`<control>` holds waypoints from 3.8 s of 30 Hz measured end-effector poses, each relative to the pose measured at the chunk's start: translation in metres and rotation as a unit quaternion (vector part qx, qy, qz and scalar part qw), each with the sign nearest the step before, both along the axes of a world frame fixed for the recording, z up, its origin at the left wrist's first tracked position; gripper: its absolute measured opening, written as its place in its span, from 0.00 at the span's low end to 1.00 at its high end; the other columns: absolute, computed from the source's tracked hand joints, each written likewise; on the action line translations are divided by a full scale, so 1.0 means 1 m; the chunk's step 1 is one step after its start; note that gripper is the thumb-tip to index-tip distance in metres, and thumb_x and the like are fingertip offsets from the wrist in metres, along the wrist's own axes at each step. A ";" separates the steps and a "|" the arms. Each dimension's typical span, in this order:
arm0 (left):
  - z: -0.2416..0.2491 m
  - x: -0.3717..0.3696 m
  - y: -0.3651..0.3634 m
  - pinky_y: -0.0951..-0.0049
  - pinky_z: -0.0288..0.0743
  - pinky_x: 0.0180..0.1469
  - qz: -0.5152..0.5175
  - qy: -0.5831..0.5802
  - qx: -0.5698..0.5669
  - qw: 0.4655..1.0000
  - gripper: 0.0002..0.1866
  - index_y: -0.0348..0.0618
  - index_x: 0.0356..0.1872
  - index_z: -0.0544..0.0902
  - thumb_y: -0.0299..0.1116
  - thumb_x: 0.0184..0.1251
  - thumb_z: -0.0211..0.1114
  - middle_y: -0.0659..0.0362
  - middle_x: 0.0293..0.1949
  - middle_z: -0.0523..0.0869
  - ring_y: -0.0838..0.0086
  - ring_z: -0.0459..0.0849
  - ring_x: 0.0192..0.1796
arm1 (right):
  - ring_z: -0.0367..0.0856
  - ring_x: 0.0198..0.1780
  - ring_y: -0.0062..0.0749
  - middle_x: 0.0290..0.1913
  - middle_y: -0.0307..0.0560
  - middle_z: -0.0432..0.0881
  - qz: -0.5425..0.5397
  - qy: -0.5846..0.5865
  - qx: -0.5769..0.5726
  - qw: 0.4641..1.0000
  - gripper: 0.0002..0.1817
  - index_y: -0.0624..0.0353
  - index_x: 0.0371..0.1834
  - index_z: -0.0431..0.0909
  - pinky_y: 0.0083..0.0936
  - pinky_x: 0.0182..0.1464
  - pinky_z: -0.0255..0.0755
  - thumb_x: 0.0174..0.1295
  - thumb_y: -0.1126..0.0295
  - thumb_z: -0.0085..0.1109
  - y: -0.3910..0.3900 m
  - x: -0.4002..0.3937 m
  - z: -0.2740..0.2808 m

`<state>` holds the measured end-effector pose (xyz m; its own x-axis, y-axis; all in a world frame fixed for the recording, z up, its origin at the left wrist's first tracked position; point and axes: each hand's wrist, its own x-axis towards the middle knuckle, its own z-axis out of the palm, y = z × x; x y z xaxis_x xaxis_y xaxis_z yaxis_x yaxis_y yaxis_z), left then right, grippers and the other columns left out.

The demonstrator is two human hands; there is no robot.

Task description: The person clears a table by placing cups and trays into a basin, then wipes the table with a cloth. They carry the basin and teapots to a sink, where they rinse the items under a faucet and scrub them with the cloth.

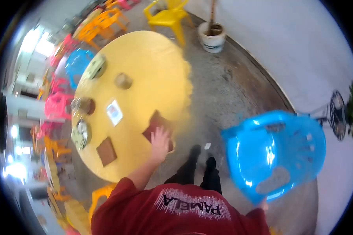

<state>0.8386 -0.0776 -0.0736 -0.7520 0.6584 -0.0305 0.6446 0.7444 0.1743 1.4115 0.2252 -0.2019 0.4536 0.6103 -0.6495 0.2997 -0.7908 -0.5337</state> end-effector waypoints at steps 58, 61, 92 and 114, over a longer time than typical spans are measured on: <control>0.060 0.201 -0.247 0.64 0.75 0.50 0.372 -0.219 0.897 0.093 0.13 0.41 0.51 0.74 0.34 0.73 0.47 0.55 0.45 0.81 0.65 0.80 0.46 | 0.80 0.45 0.36 0.44 0.48 0.81 0.870 0.474 -0.046 -0.125 0.12 0.62 0.45 0.80 0.25 0.48 0.73 0.58 0.78 0.59 -0.446 -0.503 0.217; 0.069 0.241 -0.299 0.63 0.75 0.49 0.404 -0.210 0.887 0.077 0.12 0.41 0.50 0.74 0.34 0.73 0.48 0.54 0.46 0.81 0.65 0.80 0.45 | 0.80 0.45 0.36 0.44 0.47 0.81 0.867 0.463 -0.056 -0.173 0.12 0.61 0.45 0.81 0.24 0.48 0.73 0.57 0.77 0.60 -0.496 -0.477 0.234; 0.105 0.213 -0.717 0.45 0.67 0.58 0.555 0.029 0.831 0.024 0.27 0.53 0.49 0.74 0.65 0.63 0.51 0.57 0.48 0.79 0.55 0.75 0.54 | 0.79 0.34 0.23 0.32 0.42 0.82 0.926 0.372 -0.031 0.058 0.11 0.64 0.45 0.79 0.19 0.38 0.72 0.63 0.69 0.55 -0.817 -0.676 0.186; 0.096 -0.124 -1.008 0.48 0.72 0.54 0.475 -0.359 0.730 0.336 0.20 0.48 0.57 0.71 0.47 0.74 0.43 0.55 0.54 0.77 0.57 0.76 0.53 | 0.82 0.30 0.30 0.35 0.46 0.82 0.681 0.365 -0.161 0.614 0.12 0.63 0.43 0.78 0.25 0.36 0.79 0.64 0.66 0.53 -0.903 -0.729 0.162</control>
